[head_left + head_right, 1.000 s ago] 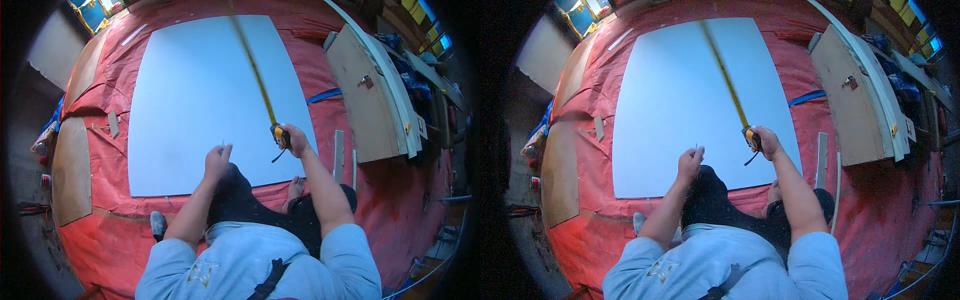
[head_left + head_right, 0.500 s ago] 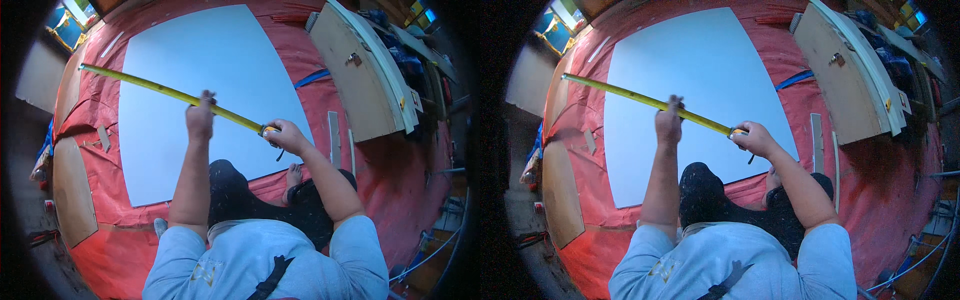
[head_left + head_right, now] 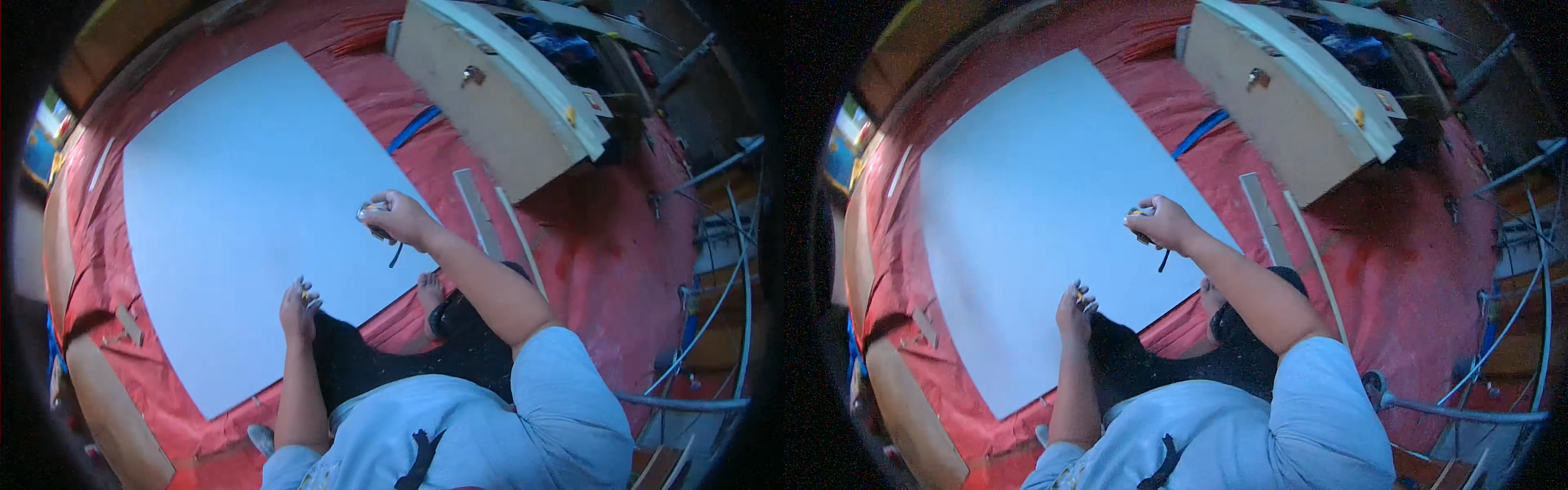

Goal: The person measures a white board with a tape measure and marks it with a pencil. Then, the person aligns a wooden plank on the board and cuts along its edge using a utility knife.

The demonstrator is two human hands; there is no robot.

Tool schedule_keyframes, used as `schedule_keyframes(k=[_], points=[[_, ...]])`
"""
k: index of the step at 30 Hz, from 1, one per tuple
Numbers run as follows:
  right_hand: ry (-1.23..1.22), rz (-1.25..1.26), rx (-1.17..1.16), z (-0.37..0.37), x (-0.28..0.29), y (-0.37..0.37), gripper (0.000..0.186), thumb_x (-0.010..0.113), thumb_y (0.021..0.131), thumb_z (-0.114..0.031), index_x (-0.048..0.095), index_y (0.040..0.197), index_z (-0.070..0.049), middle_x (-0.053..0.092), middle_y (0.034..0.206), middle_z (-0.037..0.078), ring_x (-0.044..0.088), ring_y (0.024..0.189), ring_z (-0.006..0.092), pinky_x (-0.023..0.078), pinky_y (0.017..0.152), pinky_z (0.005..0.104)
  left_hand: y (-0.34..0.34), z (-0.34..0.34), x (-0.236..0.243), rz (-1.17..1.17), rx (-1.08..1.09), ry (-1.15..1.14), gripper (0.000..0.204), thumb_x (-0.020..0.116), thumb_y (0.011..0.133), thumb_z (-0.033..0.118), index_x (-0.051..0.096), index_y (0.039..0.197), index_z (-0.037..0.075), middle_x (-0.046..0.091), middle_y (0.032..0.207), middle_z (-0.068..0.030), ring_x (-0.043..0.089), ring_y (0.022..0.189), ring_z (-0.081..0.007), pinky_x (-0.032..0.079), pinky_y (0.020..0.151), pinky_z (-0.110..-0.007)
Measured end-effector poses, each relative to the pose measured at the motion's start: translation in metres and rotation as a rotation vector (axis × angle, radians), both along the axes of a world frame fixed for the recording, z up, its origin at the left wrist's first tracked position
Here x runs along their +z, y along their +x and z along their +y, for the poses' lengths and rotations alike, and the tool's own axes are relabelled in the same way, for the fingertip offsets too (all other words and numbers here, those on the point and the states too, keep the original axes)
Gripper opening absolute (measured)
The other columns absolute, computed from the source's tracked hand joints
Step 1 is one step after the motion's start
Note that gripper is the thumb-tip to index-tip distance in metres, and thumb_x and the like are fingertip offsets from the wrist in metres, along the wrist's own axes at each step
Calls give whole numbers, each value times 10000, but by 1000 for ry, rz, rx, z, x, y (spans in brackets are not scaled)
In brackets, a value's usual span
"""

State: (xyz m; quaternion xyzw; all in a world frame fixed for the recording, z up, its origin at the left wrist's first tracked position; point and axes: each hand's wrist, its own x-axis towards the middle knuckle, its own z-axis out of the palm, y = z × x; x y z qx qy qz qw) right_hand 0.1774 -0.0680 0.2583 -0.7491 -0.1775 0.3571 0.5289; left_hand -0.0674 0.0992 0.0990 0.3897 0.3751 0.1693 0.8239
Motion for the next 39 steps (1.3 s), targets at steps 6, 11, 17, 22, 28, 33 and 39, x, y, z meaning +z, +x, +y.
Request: schedule_keyframes(k=[6, 11, 17, 22, 28, 33, 39], points=[[-408, -81, 156, -85, 3, 99, 321, 730, 893, -375, 670, 908, -60, 589, 699, -9, 536, 564, 95, 415, 484, 281, -1, -9, -12, 129, -94, 49, 473, 563, 987, 186, 481, 1406, -18, 607, 1204, -139, 610, 892, -184, 536, 757, -315], [-519, 124, -344, -202, -108, 130, 349, 805, 803, -398, 652, 823, -85, 557, 674, 8, 508, 548, 164, 404, 489, 360, -3, -9, -12, 182, -79, 120, 496, 553, 965, 140, 463, 1423, -29, 590, 1265, -148, 613, 912, -212, 532, 806, -347], [-785, 6, -216, -305, -260, 149, 516, 847, 761, -342, 669, 1123, -21, 693, 986, 164, 664, 907, 306, 538, 783, 441, -7, -2, -11, 201, 49, 123, 465, 546, 929, 73, 495, 1380, -25, 612, 1200, -125, 619, 894, -182, 546, 776, -335], [-1220, -315, -122, -340, -312, 175, 702, 884, 692, -331, 618, 1263, -20, 657, 1215, 262, 654, 1108, 398, 551, 914, 464, -2, 3, -18, 271, 191, 77, 411, 520, 929, 39, 514, 1334, -30, 624, 1179, -134, 627, 858, -199, 547, 771, -356], [-892, -482, -93, -309, -292, 231, 504, 790, 796, -428, 696, 1116, -51, 693, 1144, 206, 677, 1050, 355, 545, 902, 455, 23, 0, -36, 361, 234, 162, 365, 569, 954, 85, 538, 1300, -27, 635, 1180, -141, 629, 845, -192, 549, 763, -339], [-142, -199, -738, -270, -175, 331, 432, 743, 865, -441, 709, 913, -14, 718, 831, 104, 643, 687, 246, 534, 781, 390, 52, -5, -49, 469, 159, 266, 350, 530, 938, 61, 566, 1279, -11, 644, 1080, -111, 631, 809, -179, 550, 704, -321], [-459, -987, -940, -327, -25, 414, 527, 760, 834, -502, 725, 1025, -12, 735, 936, 153, 701, 867, 285, 536, 803, 397, 71, -8, -82, 507, -160, 432, 327, 486, 936, 48, 580, 1238, -35, 635, 1037, -100, 626, 750, -169, 542, 693, -298]])
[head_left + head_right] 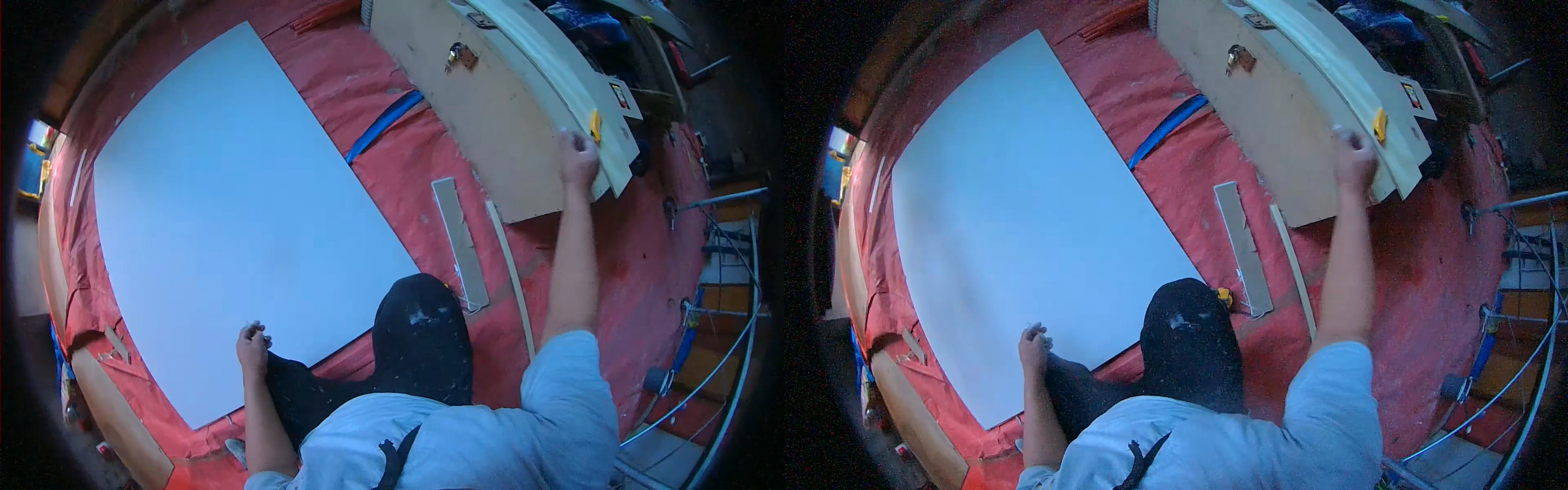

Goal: The person measures a white board with a tape measure and marks it with a pencil. Then, the person aligns a wooden plank on the board and cuts along its edge using a utility knife.

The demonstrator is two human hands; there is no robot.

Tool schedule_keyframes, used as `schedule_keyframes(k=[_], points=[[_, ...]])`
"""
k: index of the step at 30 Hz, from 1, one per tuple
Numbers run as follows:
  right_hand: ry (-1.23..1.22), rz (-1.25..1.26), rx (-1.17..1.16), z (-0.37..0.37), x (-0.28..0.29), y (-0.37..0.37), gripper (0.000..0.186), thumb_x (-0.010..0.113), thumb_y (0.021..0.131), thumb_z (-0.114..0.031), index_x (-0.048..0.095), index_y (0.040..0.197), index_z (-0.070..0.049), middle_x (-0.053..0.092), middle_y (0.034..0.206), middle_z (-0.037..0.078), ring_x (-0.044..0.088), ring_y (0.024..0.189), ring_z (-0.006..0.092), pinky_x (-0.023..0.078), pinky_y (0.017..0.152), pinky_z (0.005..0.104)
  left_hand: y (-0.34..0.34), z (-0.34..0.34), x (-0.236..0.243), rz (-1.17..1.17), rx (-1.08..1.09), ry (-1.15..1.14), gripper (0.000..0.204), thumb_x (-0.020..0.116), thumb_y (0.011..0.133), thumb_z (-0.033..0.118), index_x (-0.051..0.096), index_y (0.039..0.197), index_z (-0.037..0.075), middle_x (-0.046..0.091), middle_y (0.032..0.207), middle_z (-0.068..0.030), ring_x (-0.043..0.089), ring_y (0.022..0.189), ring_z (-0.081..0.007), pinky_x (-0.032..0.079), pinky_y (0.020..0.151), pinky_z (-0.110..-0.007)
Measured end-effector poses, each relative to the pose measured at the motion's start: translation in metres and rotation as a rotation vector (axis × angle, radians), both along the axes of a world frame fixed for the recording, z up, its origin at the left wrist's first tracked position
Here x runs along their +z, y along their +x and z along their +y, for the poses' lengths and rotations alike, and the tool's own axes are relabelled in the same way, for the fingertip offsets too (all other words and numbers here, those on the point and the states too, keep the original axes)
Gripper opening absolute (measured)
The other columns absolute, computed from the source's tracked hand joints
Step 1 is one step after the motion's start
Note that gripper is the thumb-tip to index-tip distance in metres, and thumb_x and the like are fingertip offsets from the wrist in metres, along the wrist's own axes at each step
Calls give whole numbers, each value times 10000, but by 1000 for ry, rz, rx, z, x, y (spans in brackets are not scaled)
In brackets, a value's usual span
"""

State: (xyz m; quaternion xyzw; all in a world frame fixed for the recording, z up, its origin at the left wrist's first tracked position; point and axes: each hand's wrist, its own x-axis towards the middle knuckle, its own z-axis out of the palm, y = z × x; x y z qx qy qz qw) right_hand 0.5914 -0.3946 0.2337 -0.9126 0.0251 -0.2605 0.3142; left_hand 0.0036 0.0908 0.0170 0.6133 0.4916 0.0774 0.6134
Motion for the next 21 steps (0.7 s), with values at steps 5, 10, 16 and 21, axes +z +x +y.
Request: schedule_keyframes(k=[5, 10, 16, 21], points=[[-345, 149, -238, -62, 37, 55, 647, 724, 838, -532, 646, 1219, -14, 682, 1174, 216, 673, 1050, 355, 519, 917, 452, 20, -13, -43, 440, -473, 386, 288, 554, 858, 86, 713, 1095, 44, 716, 1051, -207, 687, 1001, -346, 531, 898, -421], [-391, 217, -270, -81, 22, 102, 642, 693, 857, -509, 610, 1265, -20, 662, 1210, 239, 644, 1131, 381, 502, 965, 469, 57, -42, -69, 502, -1088, 546, 364, 503, 844, 89, 718, 1137, 74, 705, 1137, -183, 647, 1103, -366, 504, 973, -434], [-453, 328, -406, -111, -11, 190, 456, 609, 859, -265, 624, 1235, -7, 659, 1215, 252, 647, 1132, 389, 492, 999, 472, 137, -102, -78, 594, -1292, 399, 340, 560, 804, 95, 725, 1101, 68, 700, 1133, -201, 660, 1064, -377, 522, 948, -453], [-5, 521, -130, -190, -21, 231, 576, 659, 758, -284, 630, 1198, 86, 661, 1190, 253, 646, 1061, 379, 486, 934, 443, 232, -141, -46, 405, -1160, 349, 428, 581, 822, 108, 665, 1240, 88, 679, 1173, -212, 630, 1133, -374, 497, 990, -457]])
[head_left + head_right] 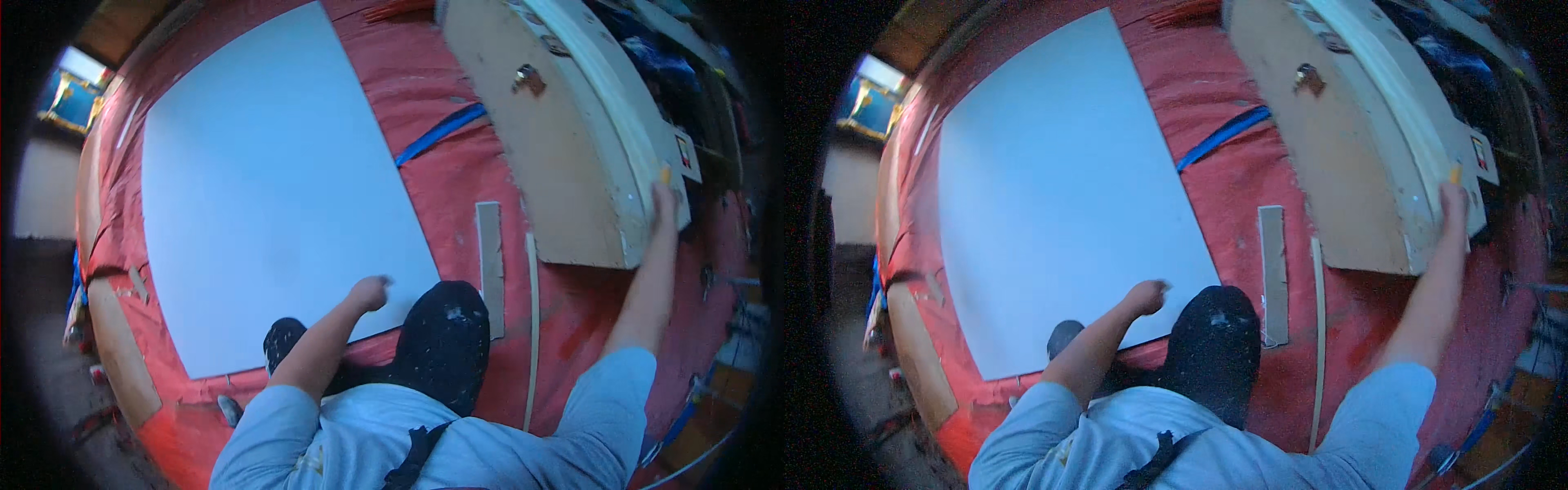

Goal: The person measures a white board with a tape measure and marks it with a pencil. Then, the person aligns a wooden plank on the board and cuts along its edge using a utility knife.

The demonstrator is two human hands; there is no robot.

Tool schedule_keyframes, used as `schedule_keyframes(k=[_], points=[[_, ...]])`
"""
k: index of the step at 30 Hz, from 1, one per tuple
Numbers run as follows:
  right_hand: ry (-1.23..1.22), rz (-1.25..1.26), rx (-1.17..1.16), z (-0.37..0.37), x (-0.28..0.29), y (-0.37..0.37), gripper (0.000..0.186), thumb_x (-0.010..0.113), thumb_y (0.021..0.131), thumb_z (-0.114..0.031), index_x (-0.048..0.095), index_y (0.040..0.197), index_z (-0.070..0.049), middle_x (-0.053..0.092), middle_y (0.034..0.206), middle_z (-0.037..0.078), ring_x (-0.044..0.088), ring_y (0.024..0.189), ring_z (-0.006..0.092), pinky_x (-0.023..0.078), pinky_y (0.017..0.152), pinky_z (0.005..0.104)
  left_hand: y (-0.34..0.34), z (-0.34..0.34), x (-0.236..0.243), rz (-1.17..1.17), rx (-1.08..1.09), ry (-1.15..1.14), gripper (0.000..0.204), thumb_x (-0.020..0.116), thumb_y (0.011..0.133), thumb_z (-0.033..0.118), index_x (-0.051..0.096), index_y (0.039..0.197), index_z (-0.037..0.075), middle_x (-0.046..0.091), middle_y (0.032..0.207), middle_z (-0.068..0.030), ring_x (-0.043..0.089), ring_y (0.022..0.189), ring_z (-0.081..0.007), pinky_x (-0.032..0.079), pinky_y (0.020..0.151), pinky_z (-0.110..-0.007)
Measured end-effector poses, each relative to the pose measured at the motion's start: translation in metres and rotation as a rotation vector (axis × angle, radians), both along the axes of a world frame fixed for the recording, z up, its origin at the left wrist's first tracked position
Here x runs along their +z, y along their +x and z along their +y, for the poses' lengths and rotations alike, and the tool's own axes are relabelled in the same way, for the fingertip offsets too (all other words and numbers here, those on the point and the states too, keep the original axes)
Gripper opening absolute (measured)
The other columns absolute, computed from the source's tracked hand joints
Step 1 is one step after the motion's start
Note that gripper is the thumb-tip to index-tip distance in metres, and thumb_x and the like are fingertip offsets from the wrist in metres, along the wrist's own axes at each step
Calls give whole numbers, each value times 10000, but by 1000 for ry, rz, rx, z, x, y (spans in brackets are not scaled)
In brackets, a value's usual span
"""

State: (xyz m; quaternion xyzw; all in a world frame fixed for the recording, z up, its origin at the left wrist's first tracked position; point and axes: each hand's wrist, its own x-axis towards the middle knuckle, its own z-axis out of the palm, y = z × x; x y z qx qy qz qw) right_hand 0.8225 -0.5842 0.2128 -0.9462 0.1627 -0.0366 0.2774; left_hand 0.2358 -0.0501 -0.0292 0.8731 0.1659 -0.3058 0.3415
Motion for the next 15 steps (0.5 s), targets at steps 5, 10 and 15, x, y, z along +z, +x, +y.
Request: schedule_keyframes(k=[5, 10, 15], points=[[76, 101, -230, -110, -1, -30, 788, 831, 752, -476, 609, 1283, 63, 667, 1167, 179, 624, 1056, 274, 472, 965, 426, 31, 13, 37, -250, 334, -147, 566, 688, 874, 266, 538, 1393, 97, 572, 1331, -247, 553, 1227, -406, 453, 1053, -430], [547, 187, -189, -177, -17, -59, 632, 797, 862, -324, 571, 1313, 57, 645, 1251, 154, 635, 1075, 270, 498, 953, 407, -34, 81, 47, -144, 599, 78, 571, 730, 877, 294, 575, 1362, 38, 673, 1227, -216, 686, 1059, -336, 537, 928, -420], [577, 358, -173, -176, -10, -72, 591, 802, 847, -278, 568, 1308, 9, 602, 1288, 148, 608, 1111, 284, 510, 952, 432, -83, 105, 42, -25, 769, 57, 552, 713, 883, 306, 593, 1334, 12, 683, 1208, -219, 699, 1029, -293, 552, 893, -402]])
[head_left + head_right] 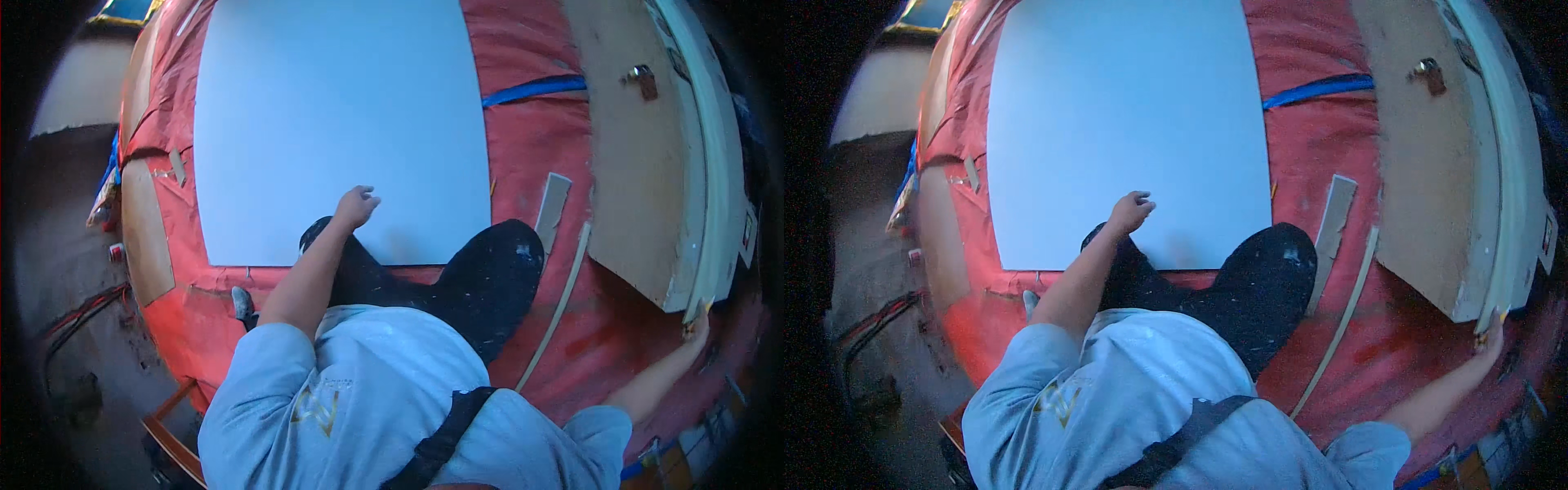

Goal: The person measures a white board with a tape measure and marks it with a pencil. Then, the person aligns a wooden plank on the board and cuts along its edge using a utility knife.

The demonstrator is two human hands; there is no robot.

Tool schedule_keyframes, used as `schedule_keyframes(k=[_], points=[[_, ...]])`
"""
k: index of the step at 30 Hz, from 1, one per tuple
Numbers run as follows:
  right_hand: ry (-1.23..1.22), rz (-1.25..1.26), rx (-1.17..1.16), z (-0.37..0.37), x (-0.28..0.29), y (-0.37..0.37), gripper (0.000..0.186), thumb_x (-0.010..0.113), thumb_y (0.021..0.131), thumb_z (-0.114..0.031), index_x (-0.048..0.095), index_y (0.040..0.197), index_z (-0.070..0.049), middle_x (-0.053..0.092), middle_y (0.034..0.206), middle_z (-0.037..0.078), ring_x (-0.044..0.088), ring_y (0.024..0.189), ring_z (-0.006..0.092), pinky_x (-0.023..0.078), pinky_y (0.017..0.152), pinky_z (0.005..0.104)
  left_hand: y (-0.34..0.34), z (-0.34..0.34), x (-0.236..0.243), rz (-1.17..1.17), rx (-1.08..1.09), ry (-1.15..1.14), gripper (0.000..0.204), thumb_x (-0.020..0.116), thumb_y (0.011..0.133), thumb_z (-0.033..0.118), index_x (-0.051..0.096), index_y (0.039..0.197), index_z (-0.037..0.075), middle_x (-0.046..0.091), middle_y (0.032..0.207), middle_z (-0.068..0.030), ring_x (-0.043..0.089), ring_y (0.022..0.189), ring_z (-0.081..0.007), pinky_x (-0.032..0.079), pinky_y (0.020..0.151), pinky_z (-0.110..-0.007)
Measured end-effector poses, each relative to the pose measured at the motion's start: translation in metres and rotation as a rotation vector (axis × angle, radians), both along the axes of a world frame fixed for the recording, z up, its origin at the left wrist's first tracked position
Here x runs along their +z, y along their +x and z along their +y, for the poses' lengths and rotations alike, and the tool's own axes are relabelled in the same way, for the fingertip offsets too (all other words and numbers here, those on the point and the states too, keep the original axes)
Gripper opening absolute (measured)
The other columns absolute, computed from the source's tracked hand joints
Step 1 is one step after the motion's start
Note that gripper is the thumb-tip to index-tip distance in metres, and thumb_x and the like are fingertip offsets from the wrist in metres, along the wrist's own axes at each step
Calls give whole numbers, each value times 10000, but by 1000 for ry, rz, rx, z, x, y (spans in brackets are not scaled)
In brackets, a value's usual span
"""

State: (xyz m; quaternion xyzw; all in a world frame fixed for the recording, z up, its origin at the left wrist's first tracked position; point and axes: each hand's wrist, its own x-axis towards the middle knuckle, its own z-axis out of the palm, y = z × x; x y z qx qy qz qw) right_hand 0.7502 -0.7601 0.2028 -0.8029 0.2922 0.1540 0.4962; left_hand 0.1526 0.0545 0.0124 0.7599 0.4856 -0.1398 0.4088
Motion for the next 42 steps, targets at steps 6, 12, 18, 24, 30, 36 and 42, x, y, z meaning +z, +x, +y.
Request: schedule_keyframes(k=[6, 12, 18, 24, 30, 36, 42], points=[[93, -205, 10, 50, 10, -1, 534, 779, 832, -260, 583, 1265, -16, 609, 1244, 137, 605, 1097, 283, 516, 914, 422, 54, -40, 13, -220, -88, -160, 490, 714, 859, 317, 653, 1267, 53, 707, 1150, -191, 687, 1019, -306, 540, 900, -409], [302, -522, 26, 122, 56, -7, 478, 757, 818, -241, 597, 1221, -41, 617, 1200, 126, 603, 1083, 282, 522, 875, 413, 196, -109, 106, -653, -304, -341, 790, 695, 835, 615, 607, 1299, -17, 663, 1229, -239, 654, 1121, -328, 496, 983, -404], [717, -927, -66, 151, 183, -104, 424, 735, 803, -223, 611, 1177, -67, 624, 1156, 114, 601, 1068, 281, 528, 836, 404, 300, -154, 211, -941, -147, -1109, 475, 588, 998, 391, 537, 1363, 90, 586, 1113, -91, 630, 804, -178, 585, 721, -341], [923, -987, -87, 300, 216, -229, 490, 669, 850, -236, 554, 1264, -1, 644, 1191, 131, 623, 1111, 293, 515, 918, 448, 342, -180, 281, -904, -148, -1271, 1076, 594, 853, 741, 217, 1547, 10, 414, 1460, -256, 580, 1174, -402, 537, 942, -472], [730, -1004, -157, 409, 227, -379, 503, 581, 886, -187, 507, 1307, 78, 624, 1182, 173, 633, 1106, 311, 525, 955, 447, 344, -188, 320, -1137, 145, -1552, 1089, 594, 853, 734, 169, 1546, 10, 348, 1516, -274, 506, 1278, -452, 521, 979, -504], [638, -1385, 20, 382, 236, -496, 700, 594, 776, -193, 426, 1405, 65, 553, 1290, 200, 579, 1162, 327, 496, 979, 453, 298, -172, 343, -1241, -1, -1767, 538, 565, 976, 366, 387, 1415, 109, 575, 1137, -104, 594, 873, -223, 535, 904, -414], [875, -1320, 8, 342, 239, -590, 776, 589, 774, -240, 355, 1457, 43, 489, 1380, 208, 529, 1233, 347, 474, 1008, 484, 176, -159, 381, -1353, -129, -1679, 561, 540, 929, 125, 365, 1462, 134, 557, 1035, -22, 608, 933, -191, 544, 854, -401]])
